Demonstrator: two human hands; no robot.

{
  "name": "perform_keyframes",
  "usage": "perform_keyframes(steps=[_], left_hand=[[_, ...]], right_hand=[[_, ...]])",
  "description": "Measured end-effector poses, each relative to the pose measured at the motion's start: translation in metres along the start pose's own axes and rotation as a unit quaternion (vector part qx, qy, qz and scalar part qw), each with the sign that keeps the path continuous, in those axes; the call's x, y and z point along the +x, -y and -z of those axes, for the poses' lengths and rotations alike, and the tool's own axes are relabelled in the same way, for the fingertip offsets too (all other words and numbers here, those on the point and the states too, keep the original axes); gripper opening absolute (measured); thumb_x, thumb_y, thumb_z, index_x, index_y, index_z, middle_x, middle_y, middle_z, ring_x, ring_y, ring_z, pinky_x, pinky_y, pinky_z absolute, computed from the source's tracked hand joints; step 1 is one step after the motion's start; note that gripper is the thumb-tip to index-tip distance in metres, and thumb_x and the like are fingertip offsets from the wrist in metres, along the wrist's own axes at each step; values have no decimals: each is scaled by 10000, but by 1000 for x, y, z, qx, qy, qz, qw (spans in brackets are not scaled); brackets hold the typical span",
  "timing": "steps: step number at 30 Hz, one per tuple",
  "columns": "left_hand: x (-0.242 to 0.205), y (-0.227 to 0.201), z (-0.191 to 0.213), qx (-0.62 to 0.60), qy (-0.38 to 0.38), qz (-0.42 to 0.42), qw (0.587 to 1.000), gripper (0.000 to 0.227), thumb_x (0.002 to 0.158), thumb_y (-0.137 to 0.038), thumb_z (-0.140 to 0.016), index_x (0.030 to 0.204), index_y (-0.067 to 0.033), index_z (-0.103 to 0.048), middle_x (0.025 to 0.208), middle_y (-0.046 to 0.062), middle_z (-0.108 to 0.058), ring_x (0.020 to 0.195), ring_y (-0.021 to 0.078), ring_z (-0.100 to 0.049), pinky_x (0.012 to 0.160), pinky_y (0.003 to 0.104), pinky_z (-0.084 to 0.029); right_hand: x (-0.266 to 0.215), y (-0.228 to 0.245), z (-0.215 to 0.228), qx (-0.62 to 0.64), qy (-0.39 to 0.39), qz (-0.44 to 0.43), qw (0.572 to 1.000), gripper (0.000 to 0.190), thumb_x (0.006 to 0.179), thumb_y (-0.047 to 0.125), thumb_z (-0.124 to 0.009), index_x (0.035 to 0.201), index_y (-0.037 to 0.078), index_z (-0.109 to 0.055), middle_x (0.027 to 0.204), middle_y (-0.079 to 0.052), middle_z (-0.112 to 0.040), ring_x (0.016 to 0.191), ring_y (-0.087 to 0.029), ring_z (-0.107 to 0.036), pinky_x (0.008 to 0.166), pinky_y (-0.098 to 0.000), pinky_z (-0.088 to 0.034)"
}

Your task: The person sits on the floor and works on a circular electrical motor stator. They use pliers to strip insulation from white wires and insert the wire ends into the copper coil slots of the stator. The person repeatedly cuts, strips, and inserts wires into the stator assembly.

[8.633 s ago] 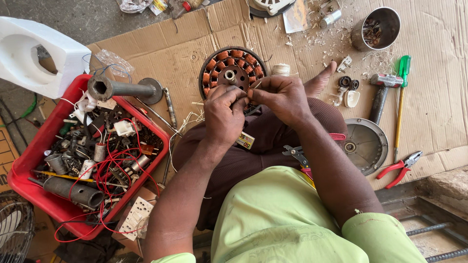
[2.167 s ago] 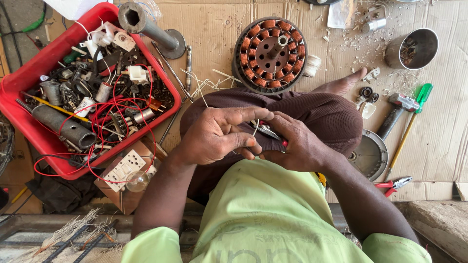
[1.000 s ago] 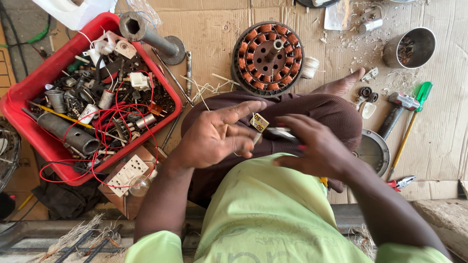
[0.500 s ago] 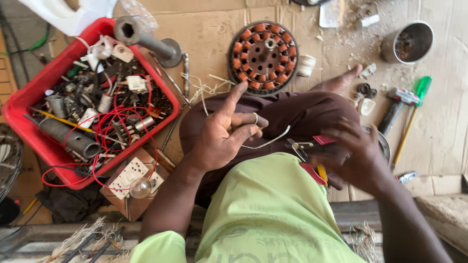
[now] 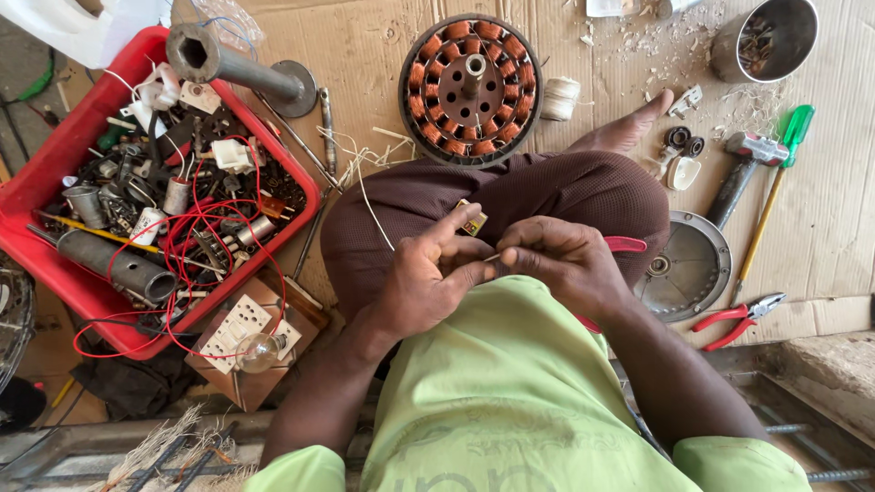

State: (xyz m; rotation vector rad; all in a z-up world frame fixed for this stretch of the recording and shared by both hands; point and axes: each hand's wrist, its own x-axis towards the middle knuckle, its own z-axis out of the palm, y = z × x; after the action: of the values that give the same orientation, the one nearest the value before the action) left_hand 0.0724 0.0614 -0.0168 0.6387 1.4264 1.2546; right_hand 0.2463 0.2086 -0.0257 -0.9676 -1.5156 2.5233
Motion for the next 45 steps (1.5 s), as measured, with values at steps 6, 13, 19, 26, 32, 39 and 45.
perform_keyframes(steps=[6, 13, 19, 26, 32, 39, 45], left_hand=[[1, 11, -8, 57, -90, -53, 993, 403, 926, -24, -768, 1310, 34, -660, 1024, 131, -816, 904, 104, -768, 820, 252, -630], [4, 34, -21, -117, -151, -99, 977, 242, 977, 7, -719, 1204, 26, -637, 1034, 126, -770, 951, 129, -729, 848, 256, -616], [10, 40, -9, -116, -207, -111, 965, 196, 961, 4, -732, 1148, 2, -674, 970, 98, -761, 836, 109, -705, 705, 242, -600], [26, 5, 23, -62, -271, -143, 950, 168, 996, -5, -709, 1163, 11, -695, 1086, 93, -744, 915, 103, -667, 819, 237, -560], [41, -12, 35, -54, -267, -144, 951, 172, 989, -9, -723, 1160, 15, -712, 1178, 90, -720, 1029, 117, -690, 933, 249, -577], [70, -1, 24, 205, -237, -178, 933, 230, 864, -61, -804, 1089, -26, -774, 1080, 120, -775, 995, 191, -760, 893, 299, -603], [94, 9, 13, 267, -258, -195, 908, 219, 855, -79, -822, 1064, -27, -782, 1025, 119, -765, 895, 208, -765, 786, 320, -622]], right_hand=[[7, -13, -4, 69, -45, 15, 997, 207, 997, 102, -678, 1130, -56, -680, 1066, -100, -724, 974, -150, -694, 905, -300, -581], [17, -25, -15, 199, -71, 38, 977, 191, 1030, 83, -645, 1169, -48, -646, 1084, -104, -703, 968, -157, -673, 908, -304, -563], [30, 20, 6, 134, -173, 57, 974, 67, 1060, 93, -579, 1088, 33, -590, 1017, -96, -680, 899, -179, -675, 810, -335, -579], [92, 87, 36, -163, -183, 36, 969, 230, 1035, 114, -586, 1237, 28, -654, 986, -127, -730, 834, -176, -751, 786, -300, -648], [123, 98, 22, -437, -136, 36, 888, 225, 992, 181, -695, 1165, 52, -760, 1048, -138, -762, 815, -170, -735, 739, -312, -633], [104, 80, 36, -159, -170, 57, 971, 307, 1014, 98, -659, 1302, -5, -680, 1150, -143, -762, 968, -147, -771, 879, -289, -631], [84, 50, 47, 76, -181, 97, 976, 409, 1003, -6, -710, 1370, -64, -540, 1111, -158, -731, 969, -197, -744, 880, -339, -663]])
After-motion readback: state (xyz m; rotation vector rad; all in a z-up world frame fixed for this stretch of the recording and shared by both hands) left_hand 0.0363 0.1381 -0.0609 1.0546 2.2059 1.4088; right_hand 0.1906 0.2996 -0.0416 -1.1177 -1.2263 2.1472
